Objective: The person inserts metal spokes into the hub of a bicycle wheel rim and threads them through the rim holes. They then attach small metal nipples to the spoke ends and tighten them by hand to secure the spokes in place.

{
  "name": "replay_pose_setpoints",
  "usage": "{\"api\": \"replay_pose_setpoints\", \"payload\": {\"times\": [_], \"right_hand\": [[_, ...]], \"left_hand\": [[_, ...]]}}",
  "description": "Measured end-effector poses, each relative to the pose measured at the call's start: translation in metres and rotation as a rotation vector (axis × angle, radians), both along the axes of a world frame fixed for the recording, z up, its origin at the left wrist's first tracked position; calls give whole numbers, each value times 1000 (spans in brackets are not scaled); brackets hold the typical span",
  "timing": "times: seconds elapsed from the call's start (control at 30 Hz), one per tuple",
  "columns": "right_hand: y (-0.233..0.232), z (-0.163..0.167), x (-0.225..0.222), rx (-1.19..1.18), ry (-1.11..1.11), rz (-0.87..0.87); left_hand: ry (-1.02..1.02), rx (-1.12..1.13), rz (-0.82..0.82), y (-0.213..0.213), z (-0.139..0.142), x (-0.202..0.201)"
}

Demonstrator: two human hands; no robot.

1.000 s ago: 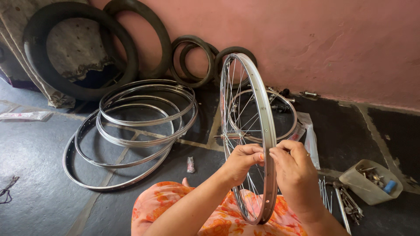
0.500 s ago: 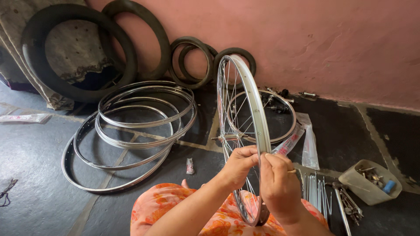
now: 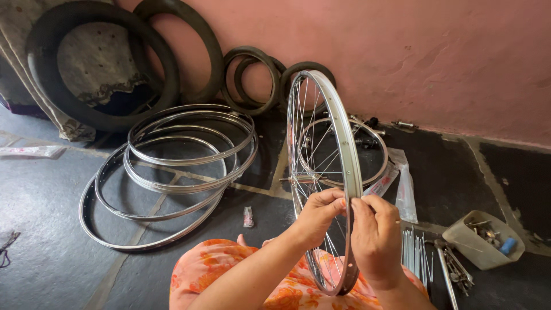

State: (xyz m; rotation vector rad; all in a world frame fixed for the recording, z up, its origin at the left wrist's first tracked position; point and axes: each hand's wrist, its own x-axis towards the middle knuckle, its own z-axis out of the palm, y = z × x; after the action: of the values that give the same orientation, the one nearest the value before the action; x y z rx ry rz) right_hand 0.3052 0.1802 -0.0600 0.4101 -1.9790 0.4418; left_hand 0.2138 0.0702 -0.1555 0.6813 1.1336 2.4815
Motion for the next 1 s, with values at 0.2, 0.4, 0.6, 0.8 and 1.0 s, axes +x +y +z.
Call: {"api": "replay_pose_setpoints", "payload": {"times": [0.2, 0.4, 0.6, 0.8, 1.0], "right_hand": [[-2, -1, -1, -29, 3, -53], [-7, 0, -2, -59, -2, -40], [-7, 5, 0, 6, -6, -6], [-8, 8, 0, 23, -10, -28], [-7, 8, -1, 14, 1, -16]], "left_hand": [[-29, 18, -41, 0, -1, -4], [-66, 3, -48, -3, -3, -6], [-52, 33, -42, -6, -1, -3], [-31, 23, -12, -5, 1, -1], [-21, 19, -19, -5, 6, -3]]}}
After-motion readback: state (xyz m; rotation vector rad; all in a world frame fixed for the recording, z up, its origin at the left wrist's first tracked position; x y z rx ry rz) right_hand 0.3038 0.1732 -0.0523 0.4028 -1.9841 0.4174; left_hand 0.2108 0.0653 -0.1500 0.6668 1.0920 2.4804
